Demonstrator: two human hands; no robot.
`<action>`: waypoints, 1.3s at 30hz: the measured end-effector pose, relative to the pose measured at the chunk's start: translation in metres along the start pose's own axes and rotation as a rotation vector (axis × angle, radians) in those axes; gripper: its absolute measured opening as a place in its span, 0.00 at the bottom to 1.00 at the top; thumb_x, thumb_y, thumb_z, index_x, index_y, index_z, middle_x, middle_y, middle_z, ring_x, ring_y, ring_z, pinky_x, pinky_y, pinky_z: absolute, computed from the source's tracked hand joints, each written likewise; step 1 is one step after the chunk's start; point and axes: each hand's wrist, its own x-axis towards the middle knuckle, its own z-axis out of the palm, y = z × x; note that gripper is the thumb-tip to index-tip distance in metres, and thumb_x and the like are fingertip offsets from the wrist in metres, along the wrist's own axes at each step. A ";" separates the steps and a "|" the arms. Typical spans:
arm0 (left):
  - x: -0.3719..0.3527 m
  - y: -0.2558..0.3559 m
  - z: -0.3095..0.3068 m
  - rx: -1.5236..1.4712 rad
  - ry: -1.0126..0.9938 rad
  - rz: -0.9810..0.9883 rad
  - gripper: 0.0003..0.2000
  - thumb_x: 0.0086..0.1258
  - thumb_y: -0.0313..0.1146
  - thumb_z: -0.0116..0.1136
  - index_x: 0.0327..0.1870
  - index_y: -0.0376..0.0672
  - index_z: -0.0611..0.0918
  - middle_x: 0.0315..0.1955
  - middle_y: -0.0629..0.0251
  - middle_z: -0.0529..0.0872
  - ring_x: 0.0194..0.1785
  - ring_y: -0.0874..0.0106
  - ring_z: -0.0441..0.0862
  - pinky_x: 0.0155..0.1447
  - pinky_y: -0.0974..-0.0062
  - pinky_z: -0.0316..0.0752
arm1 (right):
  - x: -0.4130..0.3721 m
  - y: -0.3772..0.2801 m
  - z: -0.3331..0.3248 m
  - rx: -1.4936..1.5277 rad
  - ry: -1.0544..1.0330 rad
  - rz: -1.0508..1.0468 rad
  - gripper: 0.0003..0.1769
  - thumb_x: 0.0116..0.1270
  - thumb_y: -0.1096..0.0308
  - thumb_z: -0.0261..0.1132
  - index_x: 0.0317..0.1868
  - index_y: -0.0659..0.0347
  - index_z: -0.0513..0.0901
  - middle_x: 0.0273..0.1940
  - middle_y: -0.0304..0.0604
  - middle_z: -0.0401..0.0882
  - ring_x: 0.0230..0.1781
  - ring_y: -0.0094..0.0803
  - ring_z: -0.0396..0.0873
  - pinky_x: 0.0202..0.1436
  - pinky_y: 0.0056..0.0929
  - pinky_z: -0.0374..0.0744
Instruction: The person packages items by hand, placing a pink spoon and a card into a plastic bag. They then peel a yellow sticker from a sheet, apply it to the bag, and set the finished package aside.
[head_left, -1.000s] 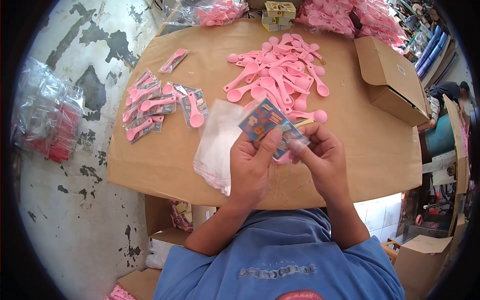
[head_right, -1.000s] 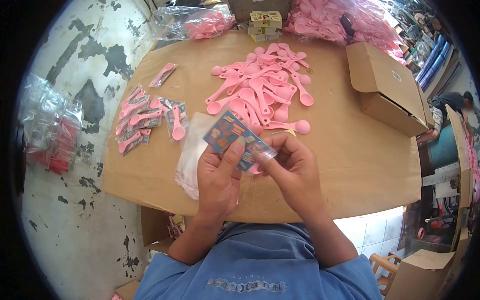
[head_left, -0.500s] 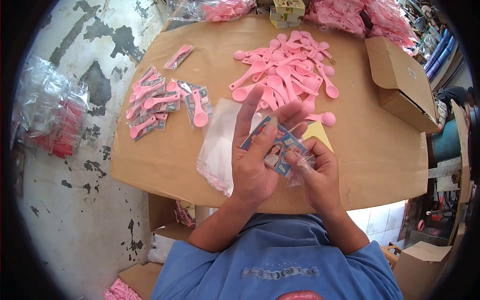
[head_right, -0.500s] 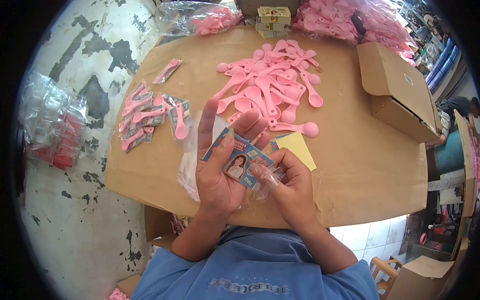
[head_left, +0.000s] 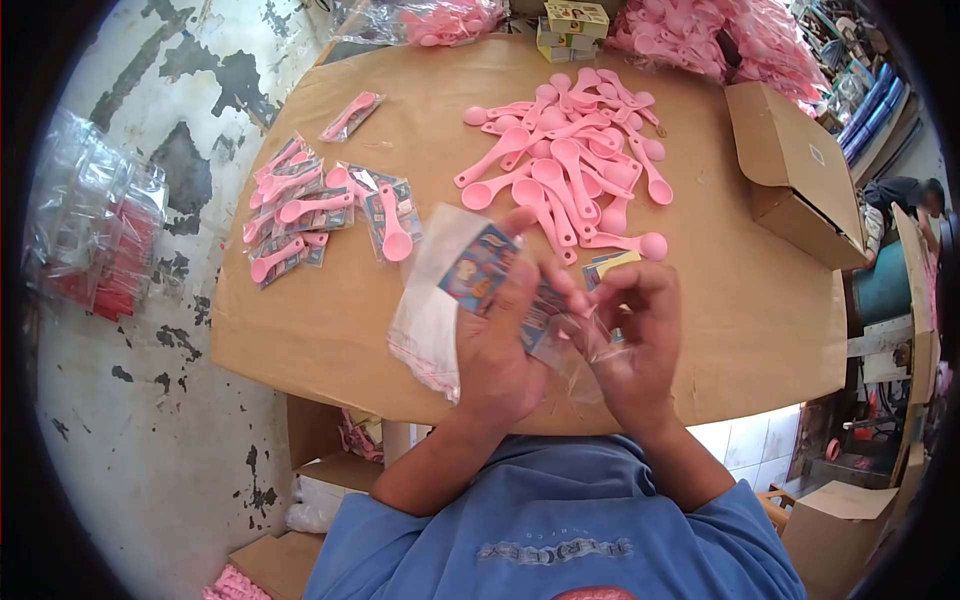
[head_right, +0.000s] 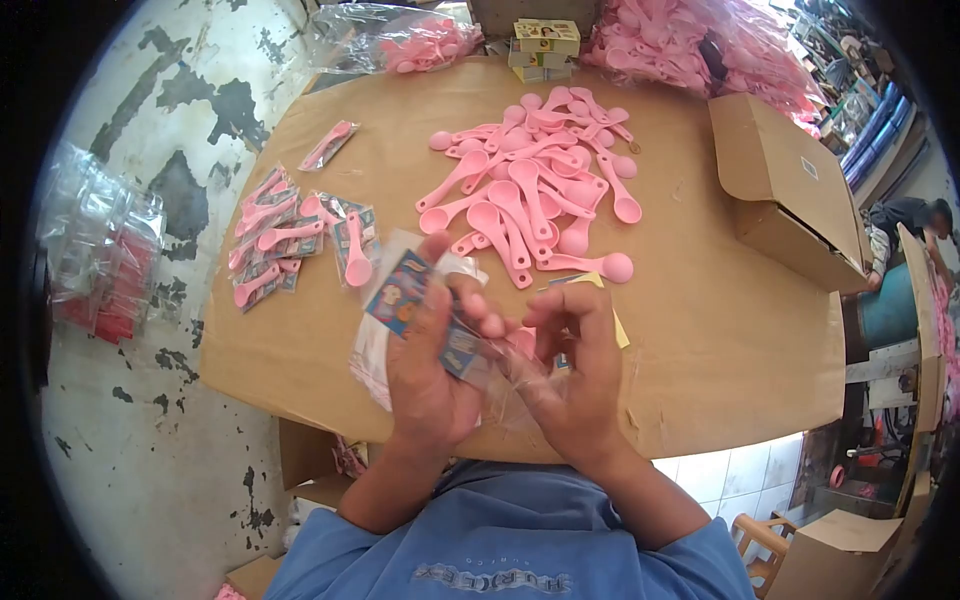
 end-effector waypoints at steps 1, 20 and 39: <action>0.001 0.005 -0.006 -0.014 0.054 0.044 0.23 0.87 0.35 0.52 0.77 0.43 0.66 0.40 0.64 0.81 0.43 0.74 0.83 0.59 0.63 0.84 | 0.004 -0.003 -0.009 -0.127 -0.110 -0.081 0.15 0.64 0.78 0.78 0.44 0.62 0.79 0.35 0.33 0.77 0.35 0.18 0.75 0.34 0.19 0.74; -0.005 0.034 -0.030 -0.073 0.189 0.116 0.20 0.86 0.41 0.54 0.71 0.43 0.71 0.42 0.63 0.85 0.47 0.69 0.85 0.62 0.61 0.80 | 0.113 0.031 -0.044 -1.378 -0.831 -0.528 0.13 0.67 0.72 0.65 0.52 0.61 0.82 0.43 0.46 0.82 0.48 0.46 0.83 0.48 0.43 0.82; 0.027 0.056 -0.034 -0.036 0.195 0.493 0.18 0.86 0.43 0.54 0.67 0.43 0.75 0.47 0.60 0.87 0.52 0.68 0.86 0.73 0.56 0.78 | 0.026 -0.008 -0.053 0.020 -0.117 0.316 0.10 0.74 0.76 0.70 0.52 0.65 0.81 0.42 0.35 0.84 0.41 0.17 0.79 0.46 0.17 0.76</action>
